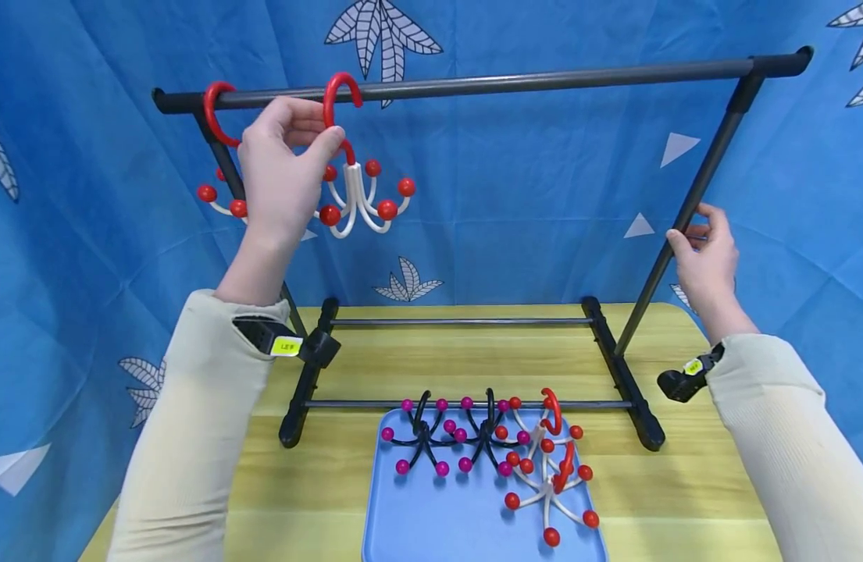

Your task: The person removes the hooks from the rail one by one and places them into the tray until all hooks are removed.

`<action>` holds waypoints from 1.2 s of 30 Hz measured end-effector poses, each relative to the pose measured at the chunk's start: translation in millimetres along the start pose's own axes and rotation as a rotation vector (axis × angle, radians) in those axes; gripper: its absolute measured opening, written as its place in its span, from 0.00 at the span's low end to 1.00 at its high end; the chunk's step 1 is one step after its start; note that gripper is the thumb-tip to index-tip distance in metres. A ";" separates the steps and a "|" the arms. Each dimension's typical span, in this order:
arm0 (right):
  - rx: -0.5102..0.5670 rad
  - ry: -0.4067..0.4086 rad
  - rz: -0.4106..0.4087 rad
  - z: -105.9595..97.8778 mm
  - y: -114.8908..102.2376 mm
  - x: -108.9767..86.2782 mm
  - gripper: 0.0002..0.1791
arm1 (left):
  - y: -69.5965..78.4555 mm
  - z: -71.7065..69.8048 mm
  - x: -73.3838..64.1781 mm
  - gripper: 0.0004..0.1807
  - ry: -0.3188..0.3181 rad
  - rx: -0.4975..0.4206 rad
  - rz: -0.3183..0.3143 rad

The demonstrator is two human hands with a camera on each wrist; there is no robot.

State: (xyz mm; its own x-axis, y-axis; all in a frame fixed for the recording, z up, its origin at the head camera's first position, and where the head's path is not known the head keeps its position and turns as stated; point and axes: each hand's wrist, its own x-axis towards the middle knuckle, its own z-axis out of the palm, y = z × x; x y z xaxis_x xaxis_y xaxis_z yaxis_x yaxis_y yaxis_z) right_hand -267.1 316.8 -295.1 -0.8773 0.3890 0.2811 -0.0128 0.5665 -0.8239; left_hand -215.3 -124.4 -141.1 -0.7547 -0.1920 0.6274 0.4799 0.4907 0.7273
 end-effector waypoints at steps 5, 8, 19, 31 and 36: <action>-0.018 0.003 0.012 1.0 2.0 -0.3 0.29 | 5.1 5.1 -13.3 0.18 -0.052 0.030 0.021; -0.013 0.005 0.014 0.4 0.8 -0.2 0.29 | 8.1 8.2 -22.1 0.18 -0.093 0.020 0.035; -0.018 0.006 0.016 0.7 -1.1 -1.5 0.29 | -1.3 18.7 -52.2 0.15 -0.206 -0.030 0.062; -0.008 0.006 0.021 -0.3 0.0 -1.0 0.29 | -16.5 25.9 -79.9 0.15 -0.286 -0.091 0.016; 0.000 0.003 0.017 -0.2 -0.8 -0.8 0.29 | -23.8 28.1 -89.4 0.14 -0.308 -0.100 -0.027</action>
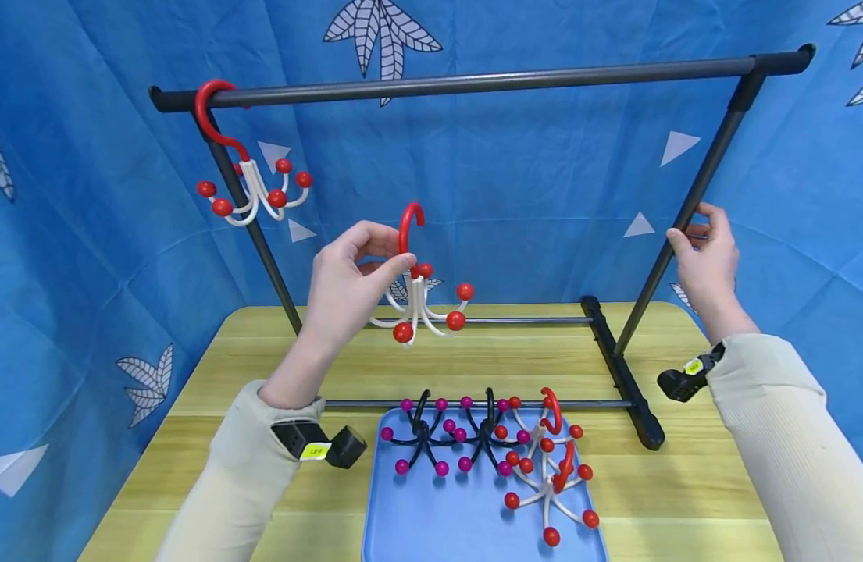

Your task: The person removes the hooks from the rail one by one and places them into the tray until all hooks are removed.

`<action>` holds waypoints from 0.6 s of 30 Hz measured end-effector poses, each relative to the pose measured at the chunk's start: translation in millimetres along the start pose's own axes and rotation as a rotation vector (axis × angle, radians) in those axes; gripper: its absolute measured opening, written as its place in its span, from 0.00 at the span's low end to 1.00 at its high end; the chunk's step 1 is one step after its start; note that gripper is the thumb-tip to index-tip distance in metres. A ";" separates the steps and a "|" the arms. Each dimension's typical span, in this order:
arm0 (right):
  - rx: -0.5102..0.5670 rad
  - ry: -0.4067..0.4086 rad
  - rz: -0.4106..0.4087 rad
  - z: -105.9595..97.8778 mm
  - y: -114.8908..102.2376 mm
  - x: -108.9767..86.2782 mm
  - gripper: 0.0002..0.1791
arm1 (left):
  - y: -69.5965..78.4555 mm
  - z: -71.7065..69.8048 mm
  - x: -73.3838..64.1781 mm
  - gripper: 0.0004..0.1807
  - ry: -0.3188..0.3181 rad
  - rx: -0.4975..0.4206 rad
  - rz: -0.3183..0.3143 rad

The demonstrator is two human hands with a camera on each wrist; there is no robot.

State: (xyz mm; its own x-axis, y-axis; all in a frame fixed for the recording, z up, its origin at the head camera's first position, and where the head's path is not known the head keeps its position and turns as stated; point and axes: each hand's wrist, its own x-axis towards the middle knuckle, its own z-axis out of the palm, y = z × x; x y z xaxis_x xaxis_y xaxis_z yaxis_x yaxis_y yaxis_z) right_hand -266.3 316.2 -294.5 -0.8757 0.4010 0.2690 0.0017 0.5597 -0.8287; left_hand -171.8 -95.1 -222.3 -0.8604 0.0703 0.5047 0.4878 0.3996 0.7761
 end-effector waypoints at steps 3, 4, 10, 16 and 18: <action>0.000 -0.004 0.001 -0.1 -0.2 -0.3 0.29 | -2.9 3.3 -5.2 0.13 -0.013 -0.012 -0.008; -0.002 -0.005 0.001 -0.1 -0.4 -0.6 0.29 | -3.6 4.4 -7.1 0.13 -0.018 -0.019 -0.011; 0.014 0.002 -0.005 -1.1 -1.7 -1.8 0.28 | -8.9 13.9 -20.3 0.12 -0.058 -0.057 -0.026; 0.021 -0.001 -0.013 -2.1 -3.3 -2.2 0.28 | -15.5 24.7 -34.4 0.10 -0.101 -0.093 -0.084; 0.021 -0.002 -0.010 -2.7 -3.3 -2.0 0.28 | -18.6 29.4 -37.2 0.10 -0.128 -0.104 -0.100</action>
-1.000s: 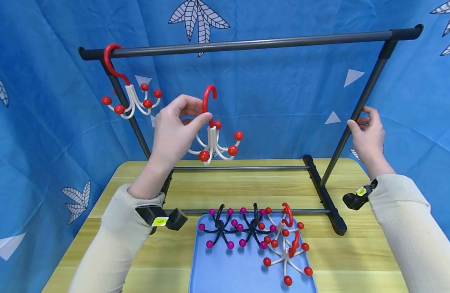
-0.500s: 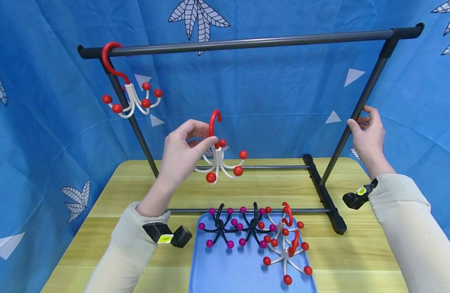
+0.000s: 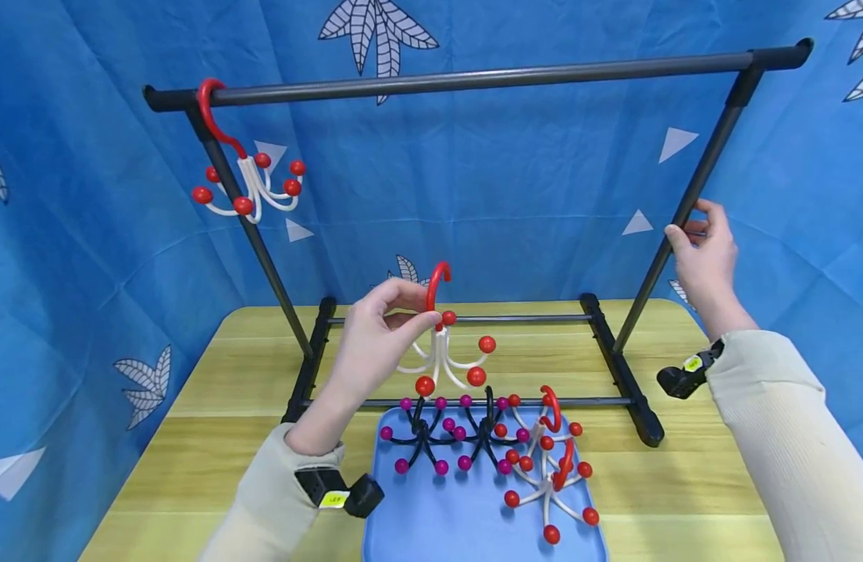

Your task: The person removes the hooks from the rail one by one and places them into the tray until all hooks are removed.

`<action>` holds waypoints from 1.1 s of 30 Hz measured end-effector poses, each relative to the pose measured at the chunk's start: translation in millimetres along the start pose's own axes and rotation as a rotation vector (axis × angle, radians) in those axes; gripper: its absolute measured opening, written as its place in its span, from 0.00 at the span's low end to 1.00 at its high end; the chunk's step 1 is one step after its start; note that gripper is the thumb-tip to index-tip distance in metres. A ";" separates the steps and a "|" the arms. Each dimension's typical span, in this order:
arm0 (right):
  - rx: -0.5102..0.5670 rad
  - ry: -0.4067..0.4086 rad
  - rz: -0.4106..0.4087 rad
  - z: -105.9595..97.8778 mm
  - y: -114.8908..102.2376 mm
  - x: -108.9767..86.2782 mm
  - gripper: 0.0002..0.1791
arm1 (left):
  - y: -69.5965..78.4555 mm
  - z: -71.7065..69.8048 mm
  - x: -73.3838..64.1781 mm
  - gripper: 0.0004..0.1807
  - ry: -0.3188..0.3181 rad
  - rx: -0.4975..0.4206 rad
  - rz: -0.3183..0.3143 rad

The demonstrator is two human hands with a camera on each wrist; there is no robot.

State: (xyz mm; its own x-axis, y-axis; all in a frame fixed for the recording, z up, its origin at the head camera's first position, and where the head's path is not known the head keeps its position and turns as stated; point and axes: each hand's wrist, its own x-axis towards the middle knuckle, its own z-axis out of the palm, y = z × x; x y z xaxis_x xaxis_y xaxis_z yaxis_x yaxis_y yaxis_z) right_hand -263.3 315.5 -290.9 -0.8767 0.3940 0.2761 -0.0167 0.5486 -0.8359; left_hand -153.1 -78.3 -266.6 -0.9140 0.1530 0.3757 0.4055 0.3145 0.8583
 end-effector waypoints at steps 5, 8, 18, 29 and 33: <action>-0.008 0.004 0.005 1.0 0.4 0.3 0.28 | -8.2 9.1 -6.6 0.09 -0.061 -0.002 -0.018; -0.008 0.008 0.006 1.8 0.5 0.8 0.28 | -10.7 13.2 -12.2 0.09 -0.087 -0.020 -0.029; 0.007 0.009 0.012 2.0 1.6 2.1 0.28 | -24.4 25.9 -35.5 0.09 -0.168 -0.103 -0.107; -0.002 0.020 -0.006 0.5 1.4 2.1 0.27 | -39.9 37.0 -59.0 0.09 -0.237 -0.146 -0.171; 0.003 0.010 -0.010 0.5 1.8 1.8 0.27 | -49.3 40.5 -69.2 0.11 -0.251 -0.140 -0.207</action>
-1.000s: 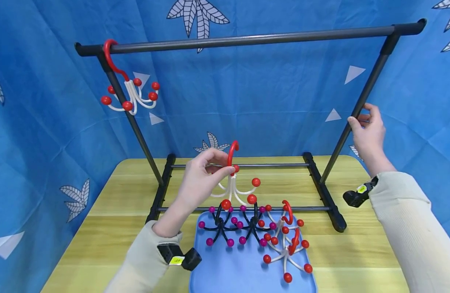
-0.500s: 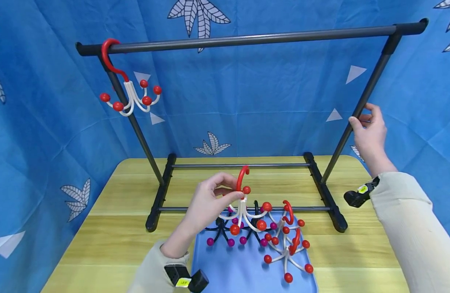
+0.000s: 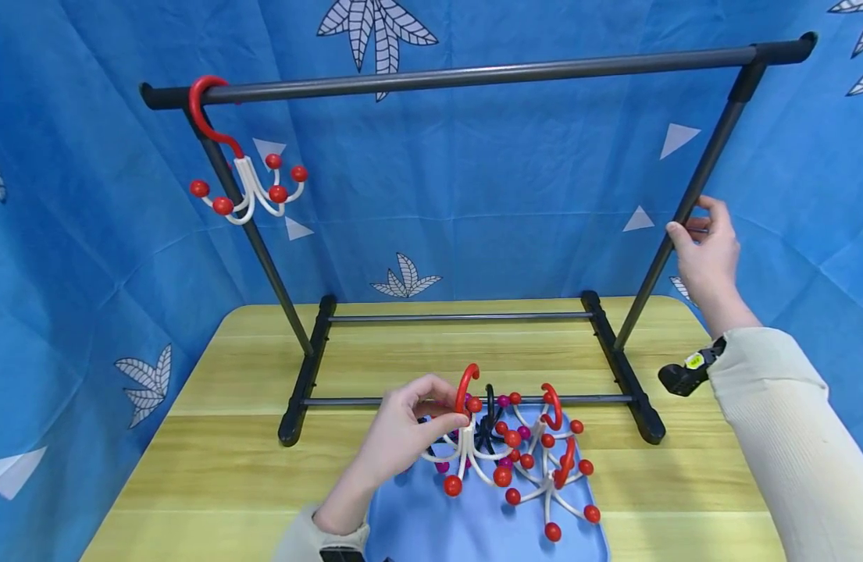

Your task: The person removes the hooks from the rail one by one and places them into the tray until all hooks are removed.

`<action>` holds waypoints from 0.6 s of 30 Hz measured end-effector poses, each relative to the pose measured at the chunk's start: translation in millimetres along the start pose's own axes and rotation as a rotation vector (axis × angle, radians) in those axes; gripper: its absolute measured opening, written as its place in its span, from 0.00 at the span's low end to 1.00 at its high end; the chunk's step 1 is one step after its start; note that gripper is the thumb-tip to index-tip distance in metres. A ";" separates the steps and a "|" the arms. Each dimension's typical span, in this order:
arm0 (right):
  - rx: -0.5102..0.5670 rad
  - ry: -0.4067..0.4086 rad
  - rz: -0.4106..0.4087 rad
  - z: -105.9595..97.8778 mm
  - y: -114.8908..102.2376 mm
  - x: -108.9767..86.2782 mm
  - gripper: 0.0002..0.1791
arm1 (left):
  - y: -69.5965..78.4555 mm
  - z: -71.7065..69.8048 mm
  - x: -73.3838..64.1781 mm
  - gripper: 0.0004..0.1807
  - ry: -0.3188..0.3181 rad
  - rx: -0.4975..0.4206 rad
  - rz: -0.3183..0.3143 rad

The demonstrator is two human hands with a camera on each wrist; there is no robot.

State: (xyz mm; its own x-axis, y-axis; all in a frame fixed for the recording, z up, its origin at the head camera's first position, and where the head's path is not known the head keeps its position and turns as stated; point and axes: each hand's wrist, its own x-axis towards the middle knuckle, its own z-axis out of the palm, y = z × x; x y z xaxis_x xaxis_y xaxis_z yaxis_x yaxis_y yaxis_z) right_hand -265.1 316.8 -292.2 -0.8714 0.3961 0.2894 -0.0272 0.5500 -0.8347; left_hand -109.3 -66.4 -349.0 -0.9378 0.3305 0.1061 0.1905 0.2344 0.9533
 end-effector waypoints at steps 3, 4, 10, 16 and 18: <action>0.006 -0.008 0.004 0.2 -0.2 -0.4 0.27 | -9.4 3.6 -4.4 0.12 -0.020 -0.028 -0.027; 0.009 -0.010 0.006 0.2 -0.3 -0.4 0.28 | -12.5 4.9 -5.5 0.11 -0.030 -0.040 -0.036; 0.026 -0.015 0.011 0.5 -0.5 0.6 0.28 | -28.8 15.7 -8.1 0.09 -0.081 -0.066 -0.045; 0.024 -0.016 0.018 0.0 0.3 1.5 0.28 | -42.7 29.4 -10.7 0.08 -0.114 -0.113 -0.067; 0.020 -0.014 0.018 -0.2 0.6 1.7 0.28 | -46.0 33.3 -11.5 0.08 -0.115 -0.140 -0.094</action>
State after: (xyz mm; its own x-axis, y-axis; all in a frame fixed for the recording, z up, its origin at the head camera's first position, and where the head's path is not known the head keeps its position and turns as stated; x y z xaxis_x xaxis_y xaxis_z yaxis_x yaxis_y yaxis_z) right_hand -266.4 318.0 -292.1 -0.8787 0.3953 0.2677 -0.0212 0.5279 -0.8491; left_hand -97.7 -50.6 -403.5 -0.9086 0.4176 -0.0103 0.0541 0.1421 0.9884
